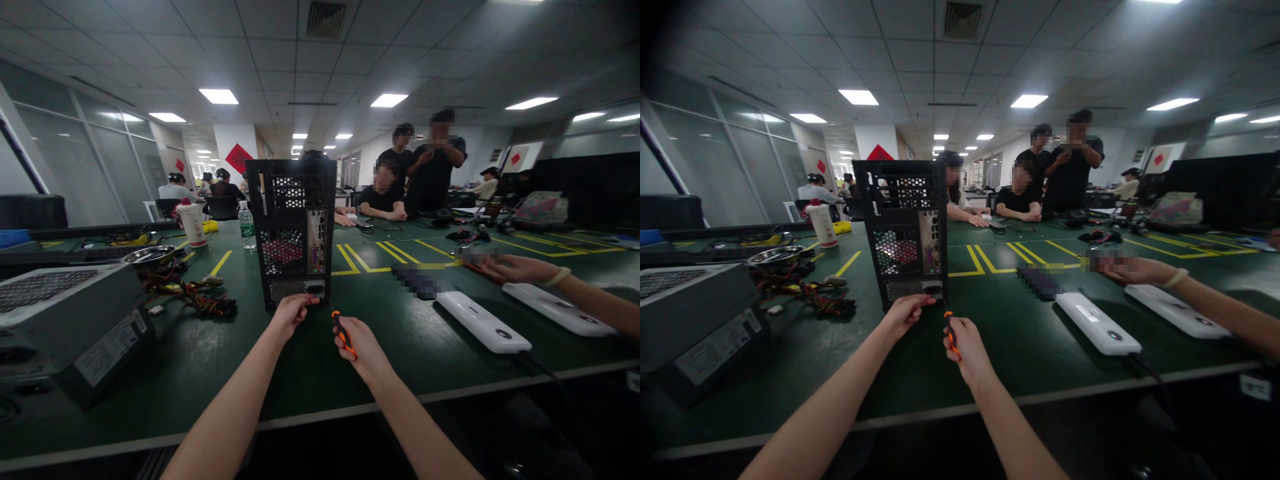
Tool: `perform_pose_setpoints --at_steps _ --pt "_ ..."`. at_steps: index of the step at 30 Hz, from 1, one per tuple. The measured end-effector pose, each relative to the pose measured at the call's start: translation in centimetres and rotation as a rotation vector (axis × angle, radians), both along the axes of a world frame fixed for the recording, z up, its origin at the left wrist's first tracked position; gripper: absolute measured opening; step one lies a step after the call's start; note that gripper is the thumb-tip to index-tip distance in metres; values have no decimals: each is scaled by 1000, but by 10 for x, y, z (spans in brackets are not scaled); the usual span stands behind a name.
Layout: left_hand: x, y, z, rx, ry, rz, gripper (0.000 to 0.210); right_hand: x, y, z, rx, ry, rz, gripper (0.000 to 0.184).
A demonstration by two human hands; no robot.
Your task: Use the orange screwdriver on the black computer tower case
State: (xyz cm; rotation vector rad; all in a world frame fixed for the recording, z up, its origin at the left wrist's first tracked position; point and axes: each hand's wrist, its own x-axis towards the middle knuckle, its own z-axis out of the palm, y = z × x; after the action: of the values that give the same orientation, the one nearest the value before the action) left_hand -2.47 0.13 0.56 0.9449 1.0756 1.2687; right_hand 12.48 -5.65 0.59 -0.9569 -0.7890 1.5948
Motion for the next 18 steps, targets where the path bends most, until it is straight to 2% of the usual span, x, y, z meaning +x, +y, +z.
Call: perform_pose_setpoints --at_steps 4,6,9,12,18 --pt "-1 1 -1 7 -15 -5 21 -1 1 -6 100 -217 -135 24" --pt "-1 3 -4 18 -29 -9 20 2 0 -6 256 -408 -193 24" --pt "-1 5 -7 19 -37 -1 21 7 -6 -1 586 -728 -324 19" --pt "-1 6 -7 10 -28 12 23 8 -13 6 732 -930 -331 20" --pt "0 4 -4 -5 -16 30 25 8 -13 13 739 -749 -274 15"
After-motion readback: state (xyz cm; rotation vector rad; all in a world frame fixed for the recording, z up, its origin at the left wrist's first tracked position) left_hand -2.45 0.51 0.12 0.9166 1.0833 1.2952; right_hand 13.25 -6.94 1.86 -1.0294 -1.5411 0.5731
